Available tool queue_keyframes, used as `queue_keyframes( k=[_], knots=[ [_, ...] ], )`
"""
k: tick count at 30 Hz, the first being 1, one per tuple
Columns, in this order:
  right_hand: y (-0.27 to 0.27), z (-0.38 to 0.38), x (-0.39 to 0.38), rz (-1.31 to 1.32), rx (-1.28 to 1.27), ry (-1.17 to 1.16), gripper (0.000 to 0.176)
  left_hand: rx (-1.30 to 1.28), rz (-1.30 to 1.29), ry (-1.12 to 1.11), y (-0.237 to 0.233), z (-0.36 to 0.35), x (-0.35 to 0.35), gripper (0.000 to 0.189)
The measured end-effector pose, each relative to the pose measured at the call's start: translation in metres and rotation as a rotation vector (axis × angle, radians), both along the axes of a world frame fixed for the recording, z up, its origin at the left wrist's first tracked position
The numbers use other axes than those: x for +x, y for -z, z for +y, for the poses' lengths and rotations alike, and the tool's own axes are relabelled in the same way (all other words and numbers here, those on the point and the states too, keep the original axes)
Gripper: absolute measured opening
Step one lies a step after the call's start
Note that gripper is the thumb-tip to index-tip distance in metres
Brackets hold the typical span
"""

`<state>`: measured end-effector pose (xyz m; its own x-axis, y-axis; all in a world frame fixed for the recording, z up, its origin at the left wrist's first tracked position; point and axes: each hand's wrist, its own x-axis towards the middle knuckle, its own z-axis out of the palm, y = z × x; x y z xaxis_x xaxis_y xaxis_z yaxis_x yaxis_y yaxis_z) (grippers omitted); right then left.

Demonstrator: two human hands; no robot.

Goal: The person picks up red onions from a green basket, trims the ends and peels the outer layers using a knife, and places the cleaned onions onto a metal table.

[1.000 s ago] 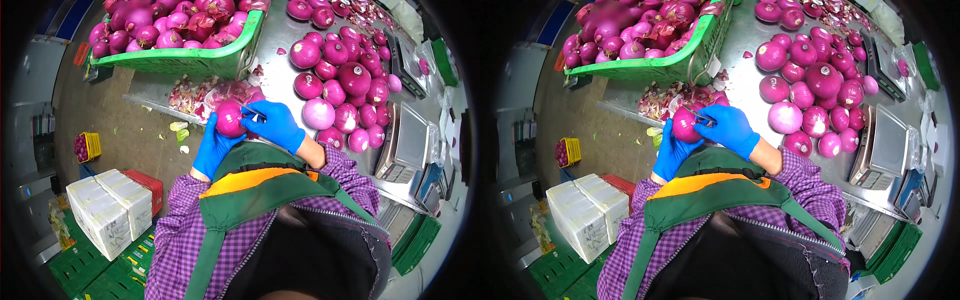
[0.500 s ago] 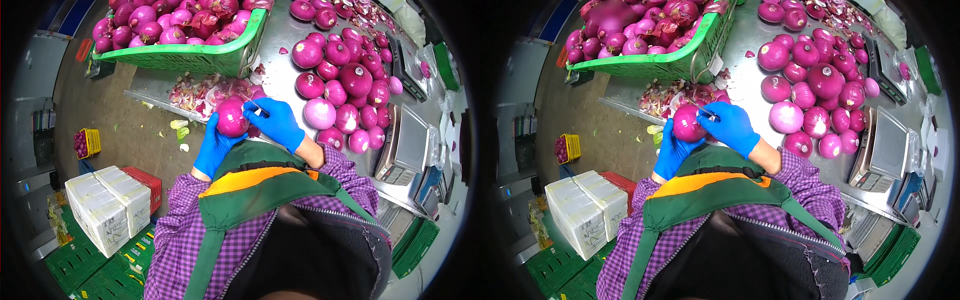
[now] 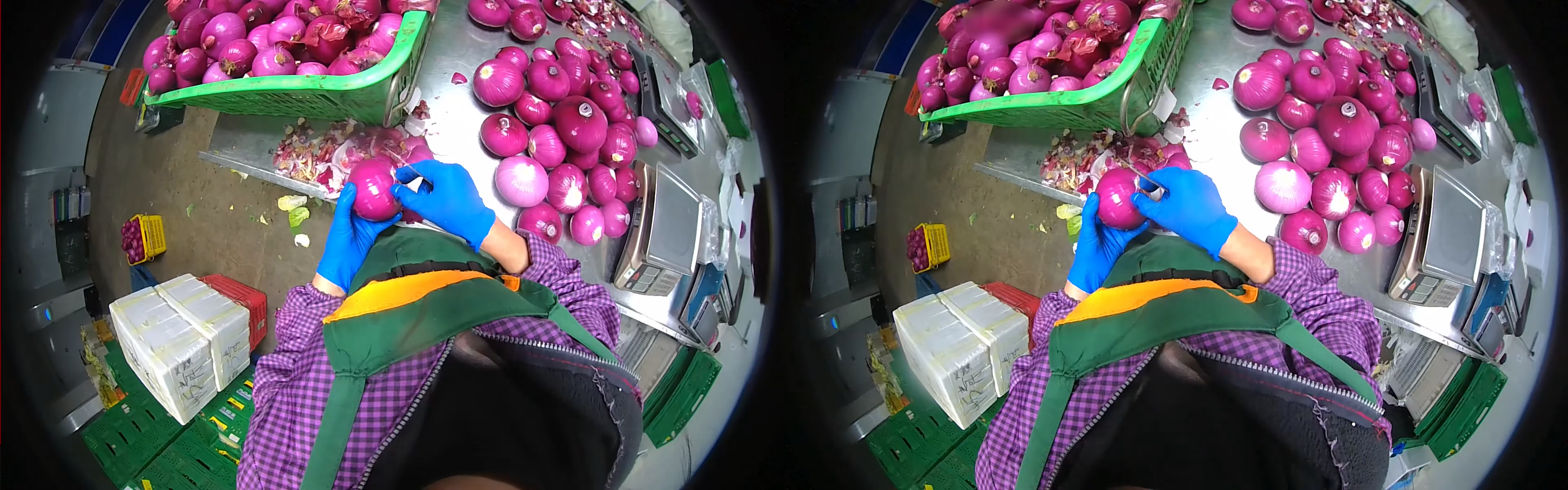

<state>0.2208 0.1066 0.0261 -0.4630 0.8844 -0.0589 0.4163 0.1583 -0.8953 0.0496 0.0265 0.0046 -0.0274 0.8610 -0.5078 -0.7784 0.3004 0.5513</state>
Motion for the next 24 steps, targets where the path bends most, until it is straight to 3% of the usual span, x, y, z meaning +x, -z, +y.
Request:
queue_keyframes(
  k=[8, 10, 11, 13, 17, 24],
  knots=[
    [0.001, 0.004, -0.002, -0.01, -0.006, 0.042, 0.024, -0.03, -0.012, 0.023, -0.001, -0.001, -0.001, 0.063],
    [0.005, 0.005, -0.001, -0.013, 0.072, 0.035, 0.021, -0.06, -0.016, 0.066, 0.001, 0.0, -0.001, 0.07],
    [0.015, 0.008, 0.001, -0.013, 0.072, 0.035, 0.021, -0.061, -0.016, 0.066, 0.0, -0.001, -0.002, 0.07],
    [0.029, 0.015, 0.002, -0.033, 0.111, 0.065, 0.023, -0.008, -0.323, 0.085, -0.004, -0.004, -0.003, 0.072],
    [0.016, 0.008, 0.006, 0.057, -0.047, 0.06, 0.024, -0.015, -0.4, 0.078, 0.0, -0.004, -0.004, 0.074],
    [0.022, -0.004, -0.003, 0.192, 0.194, -0.03, 0.032, -0.04, -0.45, 0.035, 0.0, 0.0, -0.001, 0.074]
  ],
)
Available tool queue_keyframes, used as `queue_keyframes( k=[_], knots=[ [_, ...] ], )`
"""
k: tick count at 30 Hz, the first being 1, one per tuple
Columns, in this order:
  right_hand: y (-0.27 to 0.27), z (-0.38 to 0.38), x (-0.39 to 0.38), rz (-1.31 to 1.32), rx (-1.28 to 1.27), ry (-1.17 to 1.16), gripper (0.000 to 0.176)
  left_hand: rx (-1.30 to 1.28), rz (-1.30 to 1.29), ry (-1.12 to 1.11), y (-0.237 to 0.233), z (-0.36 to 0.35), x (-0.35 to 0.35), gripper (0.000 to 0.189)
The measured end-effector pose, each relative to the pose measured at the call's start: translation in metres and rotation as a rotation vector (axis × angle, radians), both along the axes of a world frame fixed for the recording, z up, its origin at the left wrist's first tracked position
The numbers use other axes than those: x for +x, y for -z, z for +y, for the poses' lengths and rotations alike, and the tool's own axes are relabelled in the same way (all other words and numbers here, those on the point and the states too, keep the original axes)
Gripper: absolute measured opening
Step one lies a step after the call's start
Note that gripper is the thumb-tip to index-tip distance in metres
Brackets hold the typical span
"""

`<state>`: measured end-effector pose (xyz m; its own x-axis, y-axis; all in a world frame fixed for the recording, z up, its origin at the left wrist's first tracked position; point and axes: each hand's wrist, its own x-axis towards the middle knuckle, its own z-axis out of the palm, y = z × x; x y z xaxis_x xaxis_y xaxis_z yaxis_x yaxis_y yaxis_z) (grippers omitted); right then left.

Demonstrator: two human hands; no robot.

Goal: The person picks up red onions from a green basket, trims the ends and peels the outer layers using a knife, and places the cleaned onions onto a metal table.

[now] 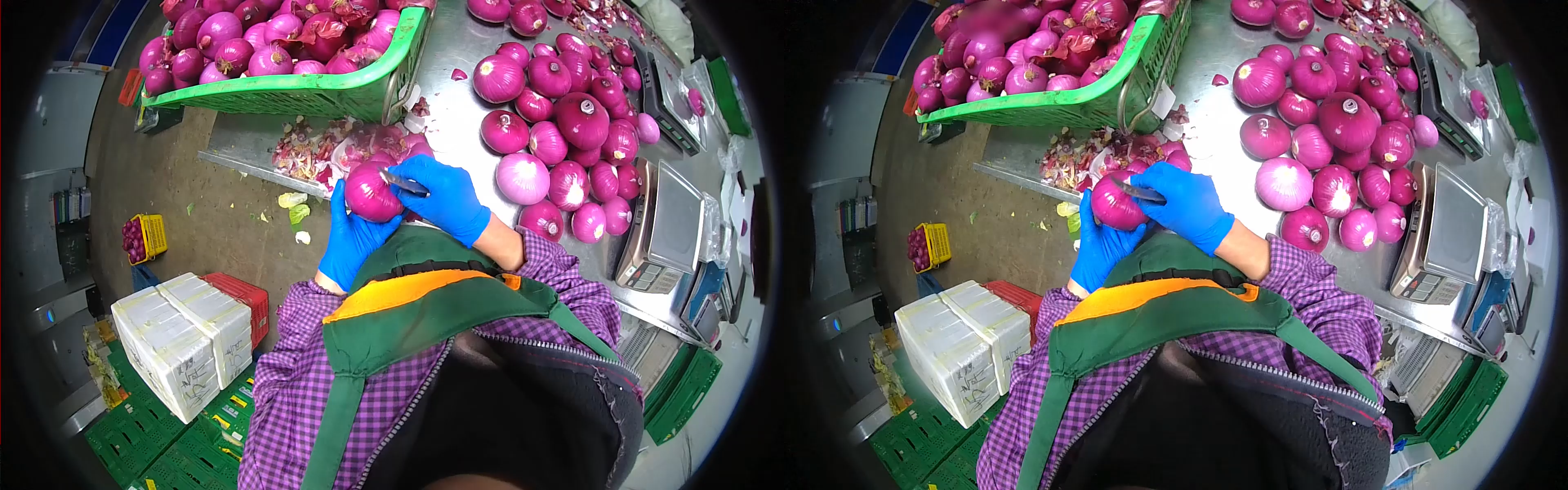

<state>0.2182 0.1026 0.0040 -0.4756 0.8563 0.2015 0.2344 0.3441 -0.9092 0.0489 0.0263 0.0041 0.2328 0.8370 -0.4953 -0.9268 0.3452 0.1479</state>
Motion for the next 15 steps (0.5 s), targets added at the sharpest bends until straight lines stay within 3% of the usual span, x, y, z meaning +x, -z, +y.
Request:
queue_keyframes(
  k=[2, 6, 7, 8, 11, 13, 14, 15],
  knots=[
    [0.006, 0.0, -0.001, -0.04, 0.17, -0.029, 0.034, -0.013, -0.001, -0.009, -0.005, 0.001, 0.003, 0.074],
    [0.013, 0.004, -0.004, -0.125, 0.129, 0.049, 0.024, -0.05, 0.019, 0.036, -0.003, -0.001, 0.001, 0.077],
    [0.017, 0.011, -0.003, -0.093, -0.031, 0.104, 0.019, -0.041, 0.046, 0.093, -0.002, -0.001, -0.001, 0.078],
    [0.021, 0.019, 0.0, -0.058, -0.183, 0.173, 0.018, -0.091, 0.236, 0.118, -0.003, 0.001, 0.0, 0.081],
    [0.051, 0.032, 0.013, 0.233, -0.897, 0.248, 0.032, 0.011, 0.161, 0.201, -0.003, 0.008, 0.001, 0.083],
    [0.086, 0.028, 0.021, 0.274, -1.023, 0.192, 0.031, 0.18, 0.268, 0.321, -0.025, 0.025, 0.021, 0.084],
    [0.097, 0.017, 0.022, 0.451, -1.097, 0.12, 0.028, 0.184, 0.334, 0.245, -0.005, 0.033, 0.025, 0.084],
    [0.102, 0.005, 0.024, 0.626, -1.165, 0.032, 0.026, 0.284, 0.427, 0.32, -0.026, 0.048, 0.041, 0.082]
  ],
)
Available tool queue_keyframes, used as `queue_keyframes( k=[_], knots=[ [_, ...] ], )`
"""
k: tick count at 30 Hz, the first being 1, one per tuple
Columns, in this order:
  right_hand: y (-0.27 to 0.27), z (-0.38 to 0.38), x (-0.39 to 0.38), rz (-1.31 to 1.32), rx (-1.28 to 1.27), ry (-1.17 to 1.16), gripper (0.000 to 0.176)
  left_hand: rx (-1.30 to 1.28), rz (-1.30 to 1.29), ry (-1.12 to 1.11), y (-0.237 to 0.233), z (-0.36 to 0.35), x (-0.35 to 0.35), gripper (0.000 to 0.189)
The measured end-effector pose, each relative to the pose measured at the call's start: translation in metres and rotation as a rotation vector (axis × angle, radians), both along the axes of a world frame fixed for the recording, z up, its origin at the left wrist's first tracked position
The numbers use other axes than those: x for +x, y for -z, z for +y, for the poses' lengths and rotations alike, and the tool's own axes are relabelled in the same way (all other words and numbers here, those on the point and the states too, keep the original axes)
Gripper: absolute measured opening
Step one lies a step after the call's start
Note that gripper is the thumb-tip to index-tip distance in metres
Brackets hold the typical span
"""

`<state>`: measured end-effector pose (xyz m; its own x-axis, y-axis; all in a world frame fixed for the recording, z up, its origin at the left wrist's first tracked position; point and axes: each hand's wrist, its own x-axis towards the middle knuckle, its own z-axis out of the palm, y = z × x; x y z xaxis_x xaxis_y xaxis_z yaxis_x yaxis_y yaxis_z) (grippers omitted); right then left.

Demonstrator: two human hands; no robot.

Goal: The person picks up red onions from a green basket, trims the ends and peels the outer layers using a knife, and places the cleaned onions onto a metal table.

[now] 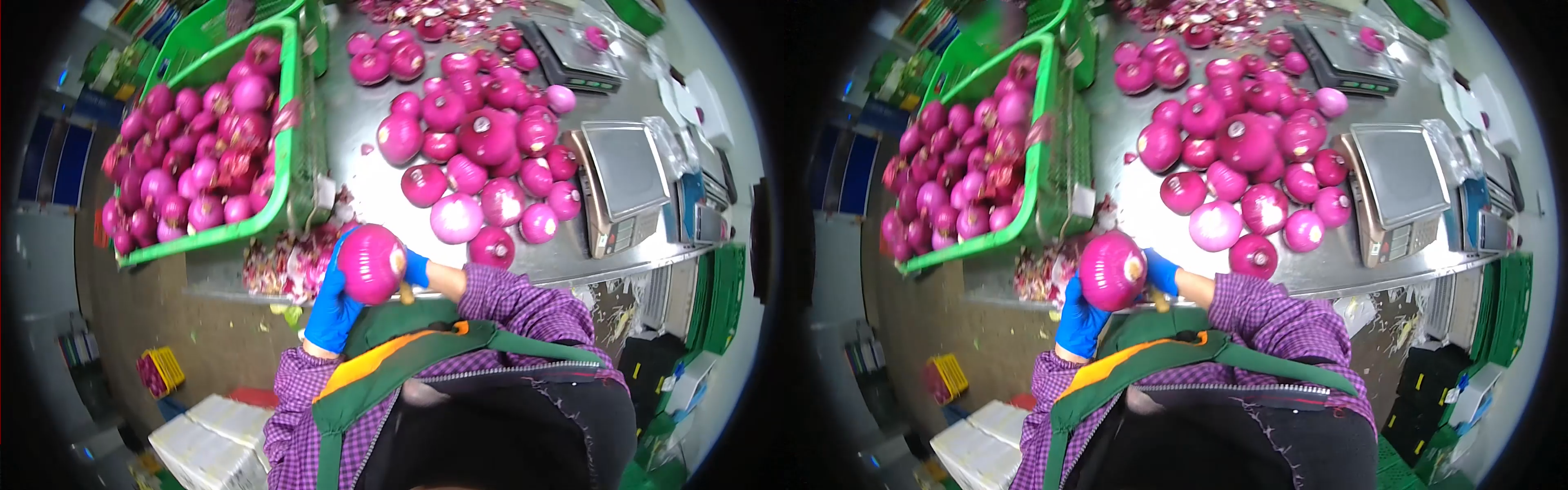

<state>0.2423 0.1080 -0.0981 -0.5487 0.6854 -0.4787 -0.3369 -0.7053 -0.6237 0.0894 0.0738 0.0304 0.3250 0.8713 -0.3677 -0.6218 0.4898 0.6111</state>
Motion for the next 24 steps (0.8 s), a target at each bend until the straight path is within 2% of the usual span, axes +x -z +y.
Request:
queue_keyframes(
  k=[2, 3, 5, 8, 10, 11, 12, 14, 16, 17, 18, 20, 21, 22, 24],
  knots=[
    [-0.076, -0.013, 0.019, -0.125, 0.042, -0.159, 0.023, 0.189, 0.07, 0.054, -0.034, 0.037, 0.049, 0.079],
    [-0.056, -0.021, 0.012, -0.149, 0.126, -0.194, 0.024, 0.226, 0.079, 0.058, -0.046, 0.056, 0.071, 0.075],
    [-0.024, -0.026, 0.006, -0.169, 0.212, -0.254, 0.028, 0.315, 0.27, 0.058, -0.045, 0.102, 0.104, 0.071],
    [-0.028, -0.018, 0.026, -0.261, 0.3, -0.299, 0.031, 0.345, 0.548, -0.06, -0.05, 0.168, 0.152, 0.069],
    [-0.017, -0.016, 0.03, -0.302, 0.413, -0.363, 0.034, 0.613, 0.779, -0.261, -0.01, 0.227, 0.17, 0.071],
    [-0.008, -0.019, 0.035, -0.305, 0.594, -0.271, 0.038, 0.611, 0.83, -0.297, 0.0, 0.25, 0.178, 0.075],
    [-0.003, -0.019, 0.036, -0.368, 0.647, -0.296, 0.039, 0.607, 0.884, -0.342, 0.007, 0.268, 0.185, 0.079],
    [-0.031, -0.016, 0.047, -0.369, 0.608, -0.224, 0.041, 0.508, 1.031, -0.376, 0.029, 0.301, 0.193, 0.084],
    [0.051, -0.024, 0.033, -0.28, 0.631, -0.252, 0.045, 0.448, 0.942, -0.396, 0.046, 0.323, 0.2, 0.085],
    [0.064, -0.029, 0.034, -0.316, 0.561, -0.325, 0.051, 0.417, 1.036, -0.397, 0.051, 0.332, 0.203, 0.084],
    [-0.001, -0.001, 0.056, -0.498, 0.747, -0.63, 0.052, 0.378, 1.127, -0.39, 0.058, 0.34, 0.204, 0.084],
    [0.062, -0.019, 0.024, -0.191, 1.226, 0.048, 0.05, 0.413, 1.207, -0.384, 0.077, 0.355, 0.205, 0.082],
    [0.049, -0.015, 0.031, -0.247, 0.523, -0.392, 0.048, 0.444, 1.247, -0.31, 0.084, 0.362, 0.203, 0.079],
    [0.044, -0.015, 0.037, -0.275, 0.483, -0.47, 0.048, 0.47, 1.283, -0.231, 0.089, 0.365, 0.2, 0.077],
    [0.039, -0.013, 0.037, -0.292, 0.643, -0.469, 0.048, 0.548, 1.17, -0.262, 0.1, 0.356, 0.205, 0.074]
  ],
)
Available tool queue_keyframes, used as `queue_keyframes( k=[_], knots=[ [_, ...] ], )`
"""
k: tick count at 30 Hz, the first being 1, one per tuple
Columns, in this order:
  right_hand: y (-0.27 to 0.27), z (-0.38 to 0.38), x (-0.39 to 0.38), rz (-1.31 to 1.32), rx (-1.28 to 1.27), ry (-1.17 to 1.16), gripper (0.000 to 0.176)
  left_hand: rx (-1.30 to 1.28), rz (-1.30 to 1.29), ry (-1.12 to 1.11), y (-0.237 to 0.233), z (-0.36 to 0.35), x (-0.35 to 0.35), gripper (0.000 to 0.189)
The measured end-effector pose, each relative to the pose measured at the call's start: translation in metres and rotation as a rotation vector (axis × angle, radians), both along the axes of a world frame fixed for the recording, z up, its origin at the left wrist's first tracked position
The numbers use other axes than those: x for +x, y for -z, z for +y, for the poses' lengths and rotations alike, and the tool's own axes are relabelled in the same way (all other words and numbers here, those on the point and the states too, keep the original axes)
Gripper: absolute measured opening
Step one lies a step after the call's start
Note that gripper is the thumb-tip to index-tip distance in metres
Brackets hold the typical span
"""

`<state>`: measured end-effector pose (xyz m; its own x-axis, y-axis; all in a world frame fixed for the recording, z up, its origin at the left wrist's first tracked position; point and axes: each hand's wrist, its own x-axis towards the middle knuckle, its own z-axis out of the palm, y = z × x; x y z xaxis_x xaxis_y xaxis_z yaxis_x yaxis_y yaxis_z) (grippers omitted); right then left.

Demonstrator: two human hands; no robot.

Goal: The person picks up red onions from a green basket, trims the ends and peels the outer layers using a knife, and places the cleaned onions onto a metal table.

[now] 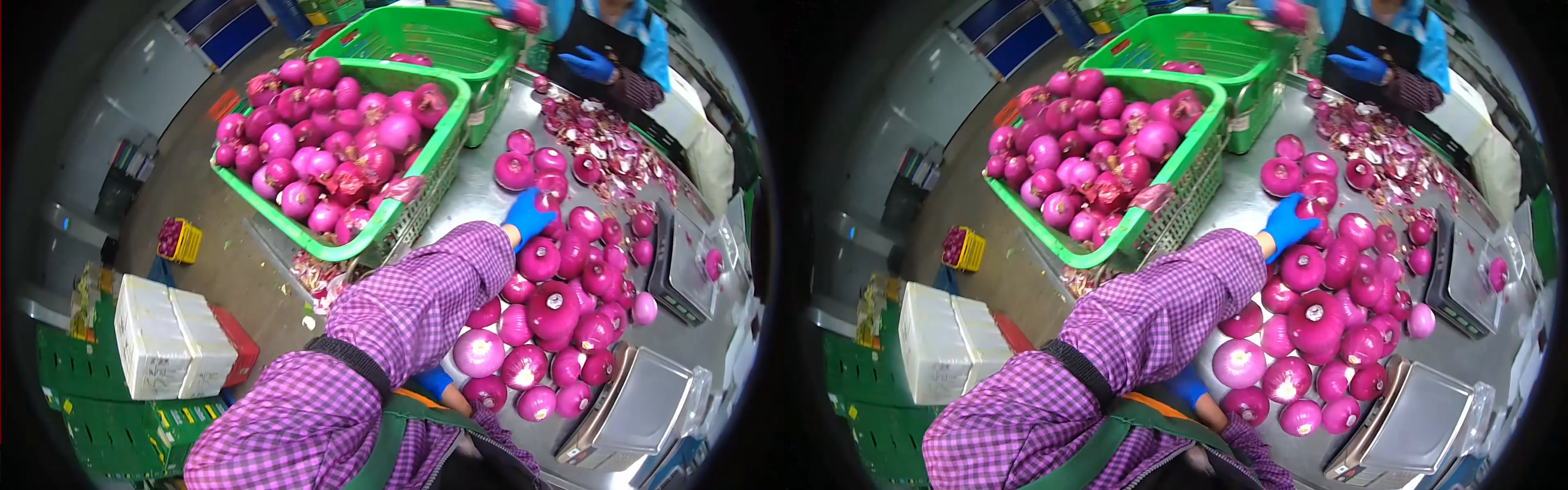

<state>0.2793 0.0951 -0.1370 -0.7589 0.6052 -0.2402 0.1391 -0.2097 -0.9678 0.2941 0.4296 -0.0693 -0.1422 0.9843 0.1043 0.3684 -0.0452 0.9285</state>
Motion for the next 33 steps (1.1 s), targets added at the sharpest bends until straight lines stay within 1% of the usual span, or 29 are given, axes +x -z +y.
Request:
queue_keyframes(
  k=[2, 4, 6, 7, 8, 10, 11, 12, 14, 15, 16, 18, 20, 22, 23, 24, 25, 26, 28, 29, 30, 31, 32, 33],
  knots=[
    [0.005, 0.002, -0.002, 0.033, 0.186, 0.005, 0.048, -0.208, -0.181, 0.076, -0.058, -0.048, 0.001, 0.067],
    [0.014, 0.001, -0.003, 0.022, 0.392, 0.024, 0.049, -0.08, -0.314, 0.231, -0.068, -0.091, -0.003, 0.057],
    [0.01, 0.002, 0.0, -0.028, 0.504, 0.037, 0.049, -0.171, -0.484, 0.378, -0.107, -0.15, -0.024, 0.05],
    [-0.039, 0.011, 0.012, -0.123, 0.031, 0.001, 0.051, -0.186, -0.5, 0.429, -0.118, -0.174, -0.04, 0.047],
    [-0.053, 0.013, 0.016, -0.118, 0.035, -0.008, 0.051, -0.201, -0.518, 0.482, -0.13, -0.194, -0.058, 0.044],
    [-0.064, 0.017, 0.016, -0.161, -0.185, -0.089, 0.053, -0.079, -0.412, 0.493, -0.175, -0.225, -0.109, 0.038],
    [-0.054, 0.01, 0.018, -0.129, -0.104, -0.017, 0.054, 0.027, -0.214, 0.377, -0.192, -0.233, -0.138, 0.036],
    [-0.044, 0.006, 0.019, -0.131, -0.101, -0.023, 0.054, 0.131, -0.019, 0.258, -0.207, -0.235, -0.167, 0.034],
    [-0.031, 0.002, 0.017, -0.17, -0.069, 0.003, 0.05, 0.358, 0.182, 0.04, -0.22, -0.219, -0.231, 0.035],
    [-0.04, 0.002, 0.014, -0.175, -0.063, 0.014, 0.044, 0.359, 0.331, -0.059, -0.232, -0.211, -0.265, 0.039],
    [-0.044, 0.002, 0.011, -0.178, -0.058, 0.014, 0.044, 0.433, 0.543, -0.174, -0.224, -0.193, -0.31, 0.05],
    [-0.052, 0.0, 0.004, -0.141, -0.258, 0.064, 0.042, 0.312, 0.902, -0.351, -0.209, -0.163, -0.394, 0.068],
    [-0.053, -0.003, -0.003, -0.136, -0.29, 0.097, 0.04, -0.098, 1.172, -0.464, -0.216, -0.14, -0.439, 0.083],
    [-0.043, -0.007, -0.008, -0.14, -0.124, 0.102, 0.043, -0.331, 1.229, -0.398, -0.219, -0.12, -0.467, 0.089],
    [-0.044, -0.009, -0.011, -0.145, -0.122, 0.116, 0.043, -0.369, 1.228, -0.37, -0.22, -0.111, -0.475, 0.094],
    [-0.047, -0.011, -0.012, -0.172, -0.056, 0.144, 0.043, -0.362, 1.222, -0.358, -0.22, -0.107, -0.477, 0.094],
    [-0.051, -0.013, -0.012, -0.201, 0.01, 0.17, 0.043, -0.418, 1.254, -0.317, -0.22, -0.105, -0.478, 0.096],
    [-0.055, -0.013, -0.012, -0.21, 0.009, 0.178, 0.043, -0.474, 1.287, -0.275, -0.219, -0.102, -0.478, 0.099],
    [-0.063, -0.013, -0.015, -0.258, -0.161, 0.21, 0.042, -0.457, 1.251, -0.235, -0.219, -0.1, -0.49, 0.103],
    [-0.059, -0.014, -0.017, -0.306, -0.061, 0.22, 0.037, -0.428, 1.22, -0.209, -0.219, -0.1, -0.494, 0.102],
    [-0.059, -0.014, -0.018, -0.299, -0.063, 0.231, 0.037, -0.398, 1.194, -0.182, -0.222, -0.1, -0.496, 0.101],
    [-0.06, -0.013, -0.021, -0.26, -0.022, 0.266, 0.037, -0.323, 1.149, -0.212, -0.221, -0.104, -0.498, 0.099],
    [-0.063, -0.013, -0.024, -0.223, 0.017, 0.299, 0.037, -0.24, 1.065, -0.262, -0.221, -0.105, -0.499, 0.099],
    [-0.075, -0.01, -0.025, -0.221, 0.047, 0.313, 0.036, -0.051, 0.96, -0.299, -0.223, -0.108, -0.499, 0.098]
  ],
)
